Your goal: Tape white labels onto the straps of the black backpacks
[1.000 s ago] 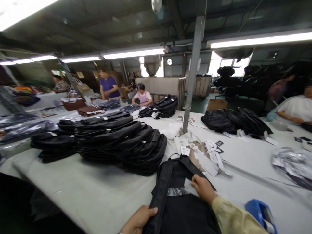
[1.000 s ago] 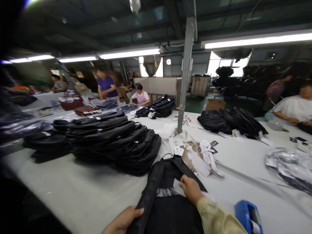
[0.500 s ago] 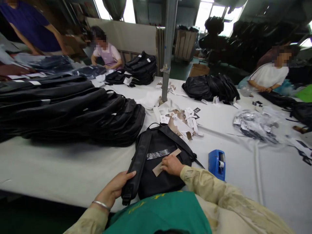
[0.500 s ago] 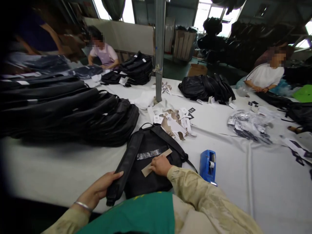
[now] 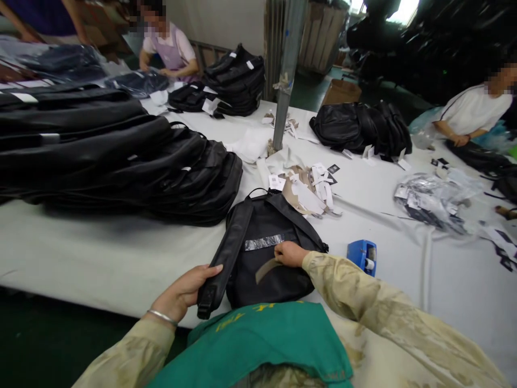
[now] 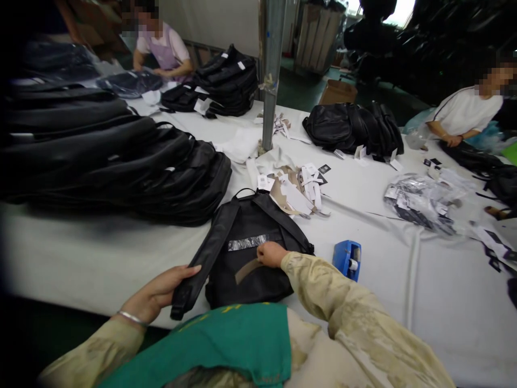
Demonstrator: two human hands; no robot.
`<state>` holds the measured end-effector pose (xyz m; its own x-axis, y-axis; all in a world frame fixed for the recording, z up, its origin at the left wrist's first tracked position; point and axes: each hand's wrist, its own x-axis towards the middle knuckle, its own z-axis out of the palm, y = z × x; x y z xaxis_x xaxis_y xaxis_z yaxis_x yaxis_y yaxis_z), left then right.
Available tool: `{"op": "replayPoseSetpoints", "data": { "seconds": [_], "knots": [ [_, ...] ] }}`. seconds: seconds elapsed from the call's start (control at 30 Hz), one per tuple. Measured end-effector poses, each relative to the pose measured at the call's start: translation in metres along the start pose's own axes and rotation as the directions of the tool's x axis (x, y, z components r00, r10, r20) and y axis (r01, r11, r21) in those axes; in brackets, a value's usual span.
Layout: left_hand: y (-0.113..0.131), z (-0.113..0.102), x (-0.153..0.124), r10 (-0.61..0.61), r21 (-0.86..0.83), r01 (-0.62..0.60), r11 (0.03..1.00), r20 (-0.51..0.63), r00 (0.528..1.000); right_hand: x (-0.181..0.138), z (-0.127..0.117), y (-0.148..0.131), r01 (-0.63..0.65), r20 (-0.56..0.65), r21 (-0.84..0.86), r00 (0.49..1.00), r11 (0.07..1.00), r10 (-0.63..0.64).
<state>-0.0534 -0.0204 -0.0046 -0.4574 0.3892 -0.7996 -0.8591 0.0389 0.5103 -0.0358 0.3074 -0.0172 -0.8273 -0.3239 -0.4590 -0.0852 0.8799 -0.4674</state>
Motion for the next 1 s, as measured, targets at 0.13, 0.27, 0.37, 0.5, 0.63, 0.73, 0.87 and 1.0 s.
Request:
{"op": "replayPoseSetpoints", "data": {
  "seconds": [0.13, 0.27, 0.37, 0.5, 0.63, 0.73, 0.87, 1.0],
  "knots": [
    [0.015, -0.008, -0.003, -0.026, 0.0, 0.026, 1.0, 0.001, 1.0, -0.01, 0.0, -0.026, 0.029, 0.037, 0.285, 0.998, 0.958, -0.042],
    [0.031, -0.001, -0.009, -0.044, 0.018, 0.044, 0.999, -0.016, 0.999, -0.013, 0.015, -0.071, -0.011, 0.038, 0.477, 0.999, 0.879, -0.008],
    [0.036, 0.01, -0.011, -0.032, 0.045, 0.034, 0.998, -0.037, 0.999, 0.004, 0.034, -0.108, -0.18, 0.046, 0.625, 0.98, 0.759, 0.194],
    [0.029, 0.023, -0.013, -0.027, 0.07, 0.031, 0.997, -0.067, 0.997, 0.036, 0.057, -0.143, -0.302, 0.203, 0.918, 0.914, 0.256, 0.353],
    [0.015, 0.029, -0.014, -0.044, 0.068, 0.051, 0.996, -0.107, 0.993, 0.049, 0.071, -0.145, -0.248, 0.199, 0.967, 0.882, 0.062, 0.428],
    [0.005, 0.031, -0.014, -0.079, 0.023, 0.081, 0.996, -0.09, 0.993, 0.046, 0.074, -0.13, -0.275, 0.225, 0.958, 0.893, 0.078, 0.389],
    [-0.006, 0.03, -0.01, -0.121, -0.039, 0.116, 0.992, -0.141, 0.983, 0.042, 0.066, -0.112, -0.304, 0.252, 0.945, 0.914, 0.124, 0.317],
    [-0.014, 0.026, -0.003, -0.138, -0.1, 0.126, 0.987, -0.123, 0.983, 0.045, 0.061, -0.107, -0.311, 0.255, 0.938, 0.919, 0.153, 0.302]
  ]
}}
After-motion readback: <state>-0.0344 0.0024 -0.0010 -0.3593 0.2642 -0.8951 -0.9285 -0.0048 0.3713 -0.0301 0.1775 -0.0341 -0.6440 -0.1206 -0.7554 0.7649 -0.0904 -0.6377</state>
